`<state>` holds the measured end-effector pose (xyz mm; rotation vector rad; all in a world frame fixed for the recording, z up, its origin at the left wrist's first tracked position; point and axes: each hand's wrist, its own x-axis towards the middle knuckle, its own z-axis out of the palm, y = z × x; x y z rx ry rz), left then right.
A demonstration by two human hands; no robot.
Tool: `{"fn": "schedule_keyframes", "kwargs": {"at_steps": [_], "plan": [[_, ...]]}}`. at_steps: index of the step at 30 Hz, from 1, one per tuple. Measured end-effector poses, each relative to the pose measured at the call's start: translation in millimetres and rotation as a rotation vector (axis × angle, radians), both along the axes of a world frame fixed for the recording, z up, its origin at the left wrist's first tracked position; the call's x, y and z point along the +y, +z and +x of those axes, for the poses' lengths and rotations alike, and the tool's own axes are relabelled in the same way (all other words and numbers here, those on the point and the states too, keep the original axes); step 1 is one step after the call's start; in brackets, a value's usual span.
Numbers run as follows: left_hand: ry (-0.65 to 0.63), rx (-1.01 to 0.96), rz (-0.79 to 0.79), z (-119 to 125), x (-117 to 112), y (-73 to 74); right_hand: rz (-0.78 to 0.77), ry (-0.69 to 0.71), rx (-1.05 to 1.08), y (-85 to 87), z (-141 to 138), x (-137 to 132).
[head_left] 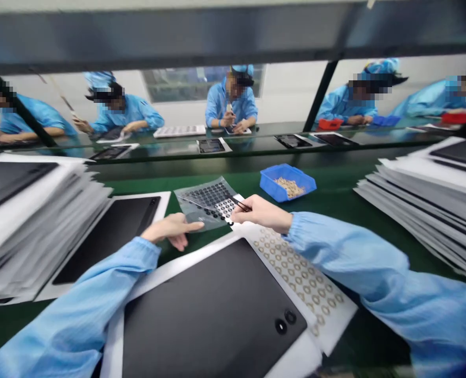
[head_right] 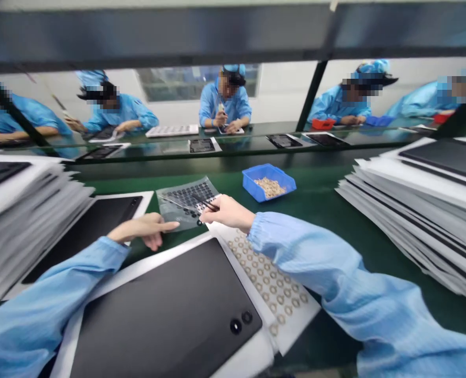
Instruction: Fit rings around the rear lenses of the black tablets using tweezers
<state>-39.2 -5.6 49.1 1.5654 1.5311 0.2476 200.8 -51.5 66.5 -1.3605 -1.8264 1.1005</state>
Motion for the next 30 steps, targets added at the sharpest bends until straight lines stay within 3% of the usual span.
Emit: {"fn": "schedule_keyframes", "kwargs": {"at_steps": [3, 4, 5, 7, 8, 9, 11, 16, 24, 30], "plan": [[-0.096, 0.320, 0.057, -1, -13, 14.9, -0.101, 0.041, -0.037, 0.4, 22, -59], [-0.132, 0.406, 0.192, 3, -22, 17.2, -0.132, 0.045, -0.046, -2.6, 27, -79], [-0.243, 0.476, 0.451, 10, -33, 17.7, -0.172, 0.035, -0.046, -6.7, 31, -98], [-0.555, 0.358, 0.806, 28, -62, 13.6, -0.277, -0.031, -0.015, -16.8, 34, -129], [-0.725, 0.226, 0.891, 37, -77, 9.2, -0.324, -0.077, 0.010, -21.9, 34, -140], [-0.856, 0.104, 0.905, 46, -92, 3.7, -0.356, -0.123, 0.032, -26.6, 33, -149], [-0.998, -0.040, 0.869, 60, -116, -8.7, -0.371, -0.200, 0.060, -33.5, 32, -159], [-1.010, -0.055, 0.762, 68, -131, -27.1, -0.351, -0.276, 0.072, -37.4, 31, -163], [-1.016, -0.050, 0.763, 68, -127, -24.3, -0.374, -0.276, 0.122, -37.6, 32, -165], [-1.018, -0.048, 0.779, 70, -128, -25.1, -0.295, -0.280, 0.006, -34.5, 29, -167]]}}
